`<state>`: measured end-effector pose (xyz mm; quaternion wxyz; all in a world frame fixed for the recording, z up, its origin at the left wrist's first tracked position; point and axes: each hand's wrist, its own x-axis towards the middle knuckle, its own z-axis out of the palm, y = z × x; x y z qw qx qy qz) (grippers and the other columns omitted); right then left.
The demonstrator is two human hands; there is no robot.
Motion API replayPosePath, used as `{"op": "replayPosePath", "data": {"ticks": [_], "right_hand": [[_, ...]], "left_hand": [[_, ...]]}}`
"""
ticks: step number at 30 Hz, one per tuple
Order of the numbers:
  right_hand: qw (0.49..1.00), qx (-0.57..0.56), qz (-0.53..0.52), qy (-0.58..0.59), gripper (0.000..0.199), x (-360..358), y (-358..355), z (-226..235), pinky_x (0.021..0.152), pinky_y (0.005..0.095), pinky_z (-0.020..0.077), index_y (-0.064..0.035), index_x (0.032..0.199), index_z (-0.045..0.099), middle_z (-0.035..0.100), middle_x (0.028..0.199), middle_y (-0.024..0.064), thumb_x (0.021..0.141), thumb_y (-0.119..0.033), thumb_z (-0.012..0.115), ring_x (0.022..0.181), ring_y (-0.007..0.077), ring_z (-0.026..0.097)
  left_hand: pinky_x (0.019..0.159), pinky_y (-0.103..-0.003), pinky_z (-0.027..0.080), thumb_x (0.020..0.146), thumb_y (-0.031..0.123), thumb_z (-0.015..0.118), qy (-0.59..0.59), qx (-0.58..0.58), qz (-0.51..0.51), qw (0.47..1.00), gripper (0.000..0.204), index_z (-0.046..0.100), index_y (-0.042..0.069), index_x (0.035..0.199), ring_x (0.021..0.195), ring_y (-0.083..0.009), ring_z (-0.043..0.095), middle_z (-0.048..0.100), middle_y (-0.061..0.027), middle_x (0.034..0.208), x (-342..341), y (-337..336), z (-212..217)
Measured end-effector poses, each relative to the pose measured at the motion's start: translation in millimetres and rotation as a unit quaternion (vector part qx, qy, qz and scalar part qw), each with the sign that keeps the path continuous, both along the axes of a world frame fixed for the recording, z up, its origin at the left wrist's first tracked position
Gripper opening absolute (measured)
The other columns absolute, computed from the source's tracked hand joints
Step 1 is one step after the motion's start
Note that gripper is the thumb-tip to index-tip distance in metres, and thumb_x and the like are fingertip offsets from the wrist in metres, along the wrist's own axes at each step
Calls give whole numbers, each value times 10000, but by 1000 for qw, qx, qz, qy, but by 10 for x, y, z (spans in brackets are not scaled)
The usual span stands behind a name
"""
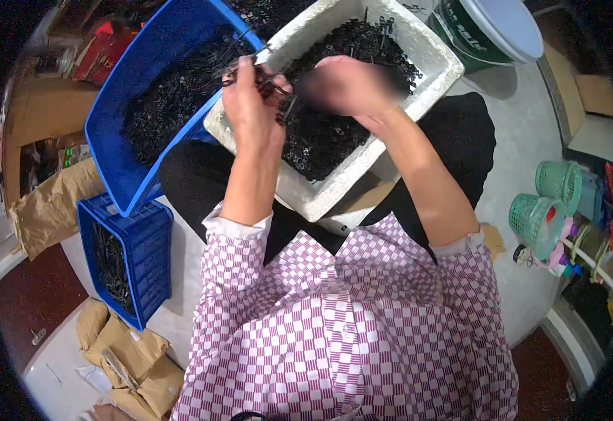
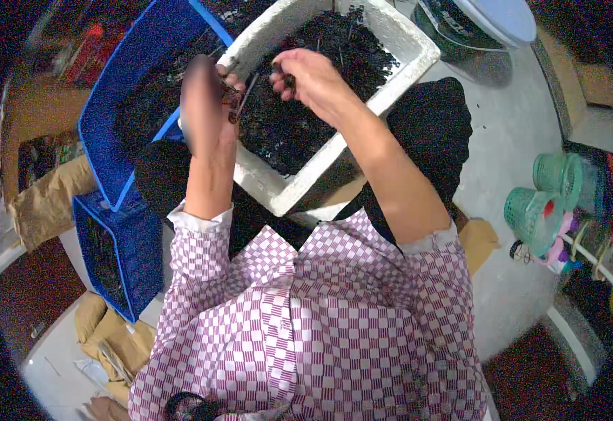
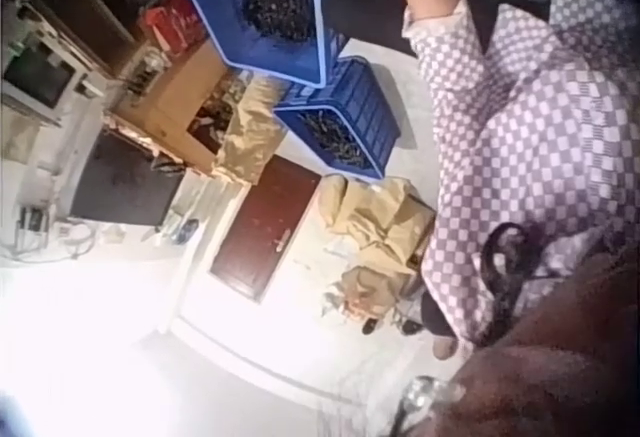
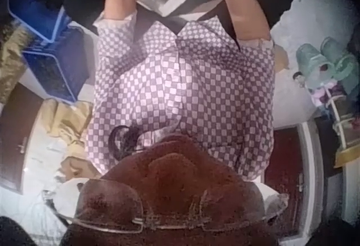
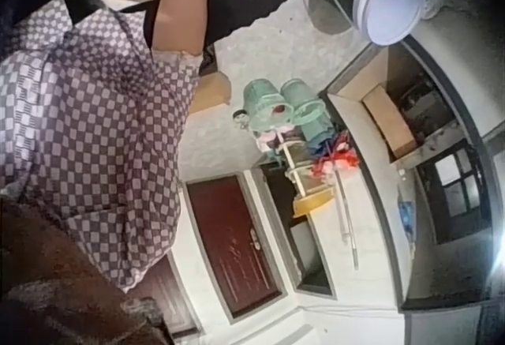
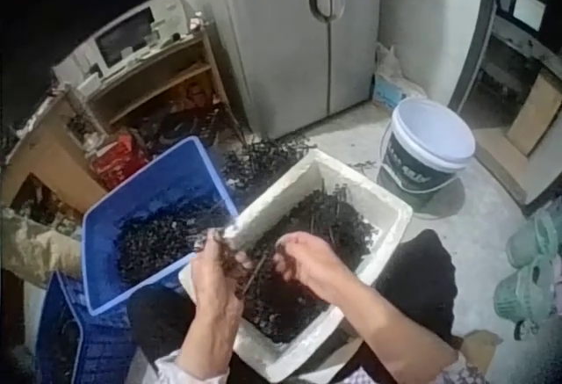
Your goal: The worker is sorting and inspecting small black components from a large bin into other containers.
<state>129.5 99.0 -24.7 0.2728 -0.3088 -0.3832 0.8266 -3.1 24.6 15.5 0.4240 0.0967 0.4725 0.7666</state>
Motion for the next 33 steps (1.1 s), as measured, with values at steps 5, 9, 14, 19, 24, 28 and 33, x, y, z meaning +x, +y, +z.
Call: {"op": "replayPosePath", "data": {"ticks": [5, 9, 14, 19, 24, 28, 33], "right_hand": [[994, -9, 95, 51, 162, -42, -263, 250, 591, 219, 443, -30, 999, 519, 576, 827, 47, 878, -137, 533, 665, 110, 541], [993, 9, 101, 52, 143, -77, -235, 153, 619, 259, 462, -29, 960, 552, 593, 845, 62, 859, -130, 546, 694, 141, 566], [859, 411, 15, -306, 120, -83, -119, -20, 657, 289, 469, -13, 883, 575, 600, 859, 80, 827, -119, 569, 727, 164, 585], [777, 558, -69, -281, 171, 12, -23, -126, 692, 289, 463, 2, 874, 587, 595, 879, 112, 801, -152, 598, 764, 185, 591], [832, 500, -87, -224, 235, 129, 29, 28, 706, 296, 466, 4, 941, 585, 598, 881, 105, 831, -204, 593, 789, 191, 589], [924, 334, -119, -143, 255, 35, 14, 197, 658, 291, 483, -9, 1003, 565, 600, 857, 68, 852, -213, 582, 758, 164, 587], [974, 147, 127, -120, 220, 166, 42, 275, 604, 275, 488, -43, 981, 555, 603, 835, 53, 846, -212, 592, 728, 150, 591]], "left_hand": [[484, -276, 454, 906, 226, 480, -13, -9, 48, 999, 193, 460, 49, 830, 538, -162, 526, 511, -55, 677, -74, -63, 4], [488, -280, 456, 903, 235, 488, -5, -3, 34, 999, 198, 460, 54, 829, 541, -160, 526, 510, -51, 677, -40, -31, -11], [472, -262, 452, 895, 250, 508, 8, -10, -40, 999, 204, 463, 60, 834, 525, -144, 518, 508, -44, 674, 34, -62, 59], [453, -236, 442, 886, 256, 527, 88, -36, -79, 992, 201, 474, 71, 829, 509, -123, 512, 516, -39, 674, 140, -161, 171], [448, -216, 427, 885, 257, 533, 92, -101, -97, 986, 190, 495, 77, 836, 519, -120, 523, 532, -39, 683, 85, -166, 123], [448, -205, 417, 880, 273, 540, 239, -153, -249, 926, 192, 526, 83, 861, 525, -122, 535, 553, -37, 694, 21, -256, -11], [534, -230, 444, 881, 244, 534, 166, -110, -320, 926, 201, 519, 65, 973, 631, -151, 578, 593, -67, 835, 21, -221, 83]]}}
